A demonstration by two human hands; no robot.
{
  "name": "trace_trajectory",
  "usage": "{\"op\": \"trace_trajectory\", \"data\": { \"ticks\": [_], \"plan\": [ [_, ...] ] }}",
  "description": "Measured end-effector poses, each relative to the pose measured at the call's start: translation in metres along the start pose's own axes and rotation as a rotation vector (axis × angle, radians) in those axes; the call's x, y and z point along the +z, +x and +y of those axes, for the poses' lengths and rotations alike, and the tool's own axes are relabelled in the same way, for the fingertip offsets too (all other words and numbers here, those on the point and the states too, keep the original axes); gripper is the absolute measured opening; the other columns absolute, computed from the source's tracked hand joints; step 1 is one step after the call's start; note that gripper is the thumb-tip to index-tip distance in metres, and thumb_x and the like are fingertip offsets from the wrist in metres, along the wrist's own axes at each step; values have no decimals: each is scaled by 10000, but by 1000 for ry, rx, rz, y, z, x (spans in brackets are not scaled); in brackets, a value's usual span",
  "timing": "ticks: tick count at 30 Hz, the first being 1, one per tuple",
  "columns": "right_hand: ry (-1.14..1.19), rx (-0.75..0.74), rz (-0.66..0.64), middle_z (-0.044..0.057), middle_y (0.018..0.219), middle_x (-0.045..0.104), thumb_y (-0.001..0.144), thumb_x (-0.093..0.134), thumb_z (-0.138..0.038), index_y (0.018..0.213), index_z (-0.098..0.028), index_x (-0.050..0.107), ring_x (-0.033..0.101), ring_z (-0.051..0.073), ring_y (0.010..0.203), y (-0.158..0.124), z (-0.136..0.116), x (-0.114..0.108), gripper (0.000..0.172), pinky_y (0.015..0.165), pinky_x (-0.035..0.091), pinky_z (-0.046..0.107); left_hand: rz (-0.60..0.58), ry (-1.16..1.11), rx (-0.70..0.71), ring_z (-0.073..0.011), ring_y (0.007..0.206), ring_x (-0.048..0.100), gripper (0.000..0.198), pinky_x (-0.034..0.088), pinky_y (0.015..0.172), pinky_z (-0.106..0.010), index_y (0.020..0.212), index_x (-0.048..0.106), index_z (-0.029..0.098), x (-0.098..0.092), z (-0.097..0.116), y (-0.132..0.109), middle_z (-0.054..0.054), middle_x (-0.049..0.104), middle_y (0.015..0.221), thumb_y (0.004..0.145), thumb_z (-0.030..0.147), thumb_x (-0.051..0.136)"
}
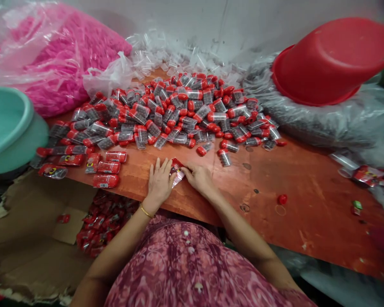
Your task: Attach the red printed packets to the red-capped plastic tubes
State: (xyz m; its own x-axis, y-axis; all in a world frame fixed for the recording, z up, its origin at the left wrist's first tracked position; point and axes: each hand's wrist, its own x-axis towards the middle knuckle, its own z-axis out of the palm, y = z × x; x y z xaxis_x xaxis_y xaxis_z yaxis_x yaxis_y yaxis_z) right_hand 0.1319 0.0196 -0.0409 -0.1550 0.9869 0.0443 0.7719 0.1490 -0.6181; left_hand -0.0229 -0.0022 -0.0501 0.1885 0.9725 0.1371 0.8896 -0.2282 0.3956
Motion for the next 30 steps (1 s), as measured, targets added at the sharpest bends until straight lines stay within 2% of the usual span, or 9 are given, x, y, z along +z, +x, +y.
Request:
{"op": "trace_trajectory", "data": {
  "ticks": [6, 10, 15, 17, 20, 22, 24, 26, 30],
  "plan": [
    [-22, -48, 170, 68, 864, 699, 902, 410, -307, 872, -211, 684, 632, 203, 783, 1, 7, -10, 292, 718, 463, 320, 23, 4, -145, -350, 1353, 294, 500, 239, 1078, -547, 1315, 455, 46, 9, 26, 14, -217, 414, 1403, 897, 296, 343],
    [208, -104, 346, 69, 1041, 679, 888, 438, -317, 989, -217, 670, 604, 208, 978, 2, 10, -13, 272, 874, 452, 363, 30, -42, -166, -343, 1370, 256, 498, 187, 1093, -559, 1316, 450, 45, 11, 33, 28, -218, 387, 1420, 893, 285, 345],
    [626, 59, 345, -6, 648, 617, 842, 489, -423, 743, -196, 635, 542, 137, 609, 0, 9, -6, 288, 596, 454, 268, 159, -304, -151, -286, 1396, 209, 458, 132, 1108, -555, 1290, 488, 120, 1, 24, 25, -164, 394, 1434, 905, 302, 319],
    [678, 115, 337, -26, 561, 535, 822, 498, -463, 651, -191, 580, 475, 115, 545, 1, 7, -3, 332, 532, 403, 239, 230, -481, -135, -261, 1361, 307, 438, 195, 1106, -503, 1219, 558, 146, -7, 22, 18, -142, 495, 1365, 921, 319, 288],
    [666, 139, 317, -35, 525, 478, 817, 487, -494, 612, -199, 530, 427, 106, 514, 1, 2, 2, 362, 495, 354, 229, 215, -729, -131, -226, 1072, 593, 373, 413, 955, -355, 1095, 642, 172, -18, 26, 10, -108, 673, 1112, 884, 385, 420],
    [627, 130, 295, -34, 514, 461, 834, 464, -491, 583, -209, 496, 414, 108, 499, 1, 0, 6, 379, 485, 333, 235, 154, -783, -165, -185, 773, 643, 301, 474, 760, -280, 952, 690, 173, -21, 30, 10, -62, 714, 848, 819, 397, 541],
    [580, 119, 277, -30, 517, 468, 855, 440, -478, 575, -217, 484, 417, 114, 497, 1, 1, 7, 385, 486, 323, 244, 89, -720, -208, -155, 590, 584, 251, 450, 628, -254, 771, 696, 166, -20, 32, 14, -21, 654, 627, 792, 384, 573],
    [533, 122, 288, -27, 529, 483, 863, 427, -476, 589, -220, 497, 428, 120, 509, 5, 5, 6, 381, 495, 324, 249, 38, -595, -223, -157, 558, 561, 250, 432, 598, -261, 705, 682, 166, -19, 30, 21, -21, 628, 586, 807, 349, 544],
    [553, 140, 347, -32, 522, 462, 835, 446, -502, 571, -211, 477, 425, 116, 515, 17, 18, -2, 393, 504, 338, 248, 38, -305, -131, -228, 843, 620, 214, 451, 789, -332, 877, 688, 164, -16, 24, 36, -104, 690, 890, 815, 269, 512]
  ]
}}
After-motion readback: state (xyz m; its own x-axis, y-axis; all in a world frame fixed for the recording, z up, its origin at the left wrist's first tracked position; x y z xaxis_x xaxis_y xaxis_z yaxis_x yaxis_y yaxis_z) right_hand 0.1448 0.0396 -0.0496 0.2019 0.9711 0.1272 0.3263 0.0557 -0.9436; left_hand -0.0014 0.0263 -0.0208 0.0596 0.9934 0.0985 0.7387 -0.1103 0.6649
